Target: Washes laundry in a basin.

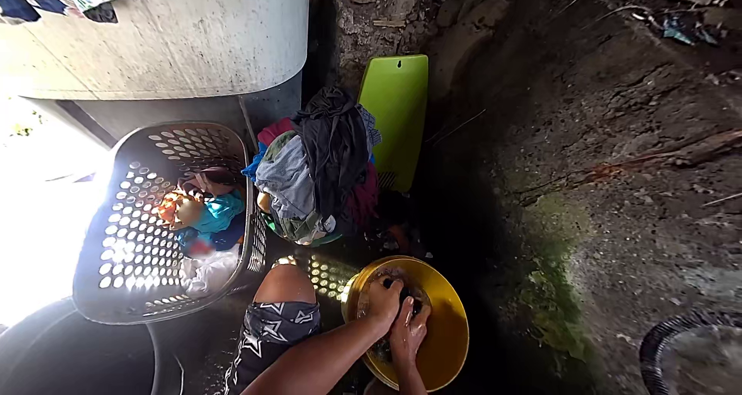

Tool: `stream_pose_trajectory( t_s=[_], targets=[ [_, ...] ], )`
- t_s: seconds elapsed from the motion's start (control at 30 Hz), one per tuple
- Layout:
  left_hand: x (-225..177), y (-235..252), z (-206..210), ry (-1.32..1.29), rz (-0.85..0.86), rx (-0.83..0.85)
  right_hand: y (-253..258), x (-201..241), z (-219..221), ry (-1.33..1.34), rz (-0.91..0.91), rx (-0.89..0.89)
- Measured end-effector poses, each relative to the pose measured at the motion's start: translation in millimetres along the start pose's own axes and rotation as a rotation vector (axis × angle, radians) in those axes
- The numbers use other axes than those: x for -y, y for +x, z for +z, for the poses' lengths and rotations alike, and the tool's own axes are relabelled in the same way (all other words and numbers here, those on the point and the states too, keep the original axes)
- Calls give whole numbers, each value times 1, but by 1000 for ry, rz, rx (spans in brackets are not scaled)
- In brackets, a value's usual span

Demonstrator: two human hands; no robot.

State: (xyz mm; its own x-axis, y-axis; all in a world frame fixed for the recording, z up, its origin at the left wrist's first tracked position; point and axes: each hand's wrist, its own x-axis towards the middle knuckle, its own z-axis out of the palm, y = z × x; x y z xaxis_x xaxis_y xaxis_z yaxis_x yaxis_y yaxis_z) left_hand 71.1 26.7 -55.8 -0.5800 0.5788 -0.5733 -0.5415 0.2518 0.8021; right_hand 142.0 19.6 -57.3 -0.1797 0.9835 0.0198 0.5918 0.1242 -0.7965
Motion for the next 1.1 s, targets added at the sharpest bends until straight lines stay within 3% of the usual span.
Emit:
stream_pose_trajectory(
  t_s=[0.23, 0.37, 0.5, 0.63, 0.73, 0.83, 0.9, 0.97, 1.03, 1.1],
  targets=[
    [-23, -10, -12, 584, 272, 253, 10, 2, -6, 608, 422, 243],
    [-42, -14, -27, 530, 426, 223, 15, 21, -24, 713, 477, 455],
    [-106, -29, -79, 265, 626, 27, 40, 20, -38, 817, 297, 723],
    [-162, -57, -179, 109, 856, -163, 67, -25, -35, 187, 184, 760],
    [-177, -75, -258, 105, 881, -381, 79, -85, -25, -423, 89, 826],
    [-169, -78, -318, 386, 735, -657, 66, -130, -15, -748, 196, 1006],
    [-162, -83, -350, 846, 363, -673, 52, -146, -5, -850, 259, 1188],
    [-156, -80, -369, 1123, -52, -545, 43, -145, 2, -918, 241, 1331],
    [-153, -82, -366, 1160, -99, -500, 42, -137, 2, -871, 178, 1365],
    [-157, -84, -351, 1106, 72, -424, 45, -137, -3, -642, 153, 1253]
  ],
)
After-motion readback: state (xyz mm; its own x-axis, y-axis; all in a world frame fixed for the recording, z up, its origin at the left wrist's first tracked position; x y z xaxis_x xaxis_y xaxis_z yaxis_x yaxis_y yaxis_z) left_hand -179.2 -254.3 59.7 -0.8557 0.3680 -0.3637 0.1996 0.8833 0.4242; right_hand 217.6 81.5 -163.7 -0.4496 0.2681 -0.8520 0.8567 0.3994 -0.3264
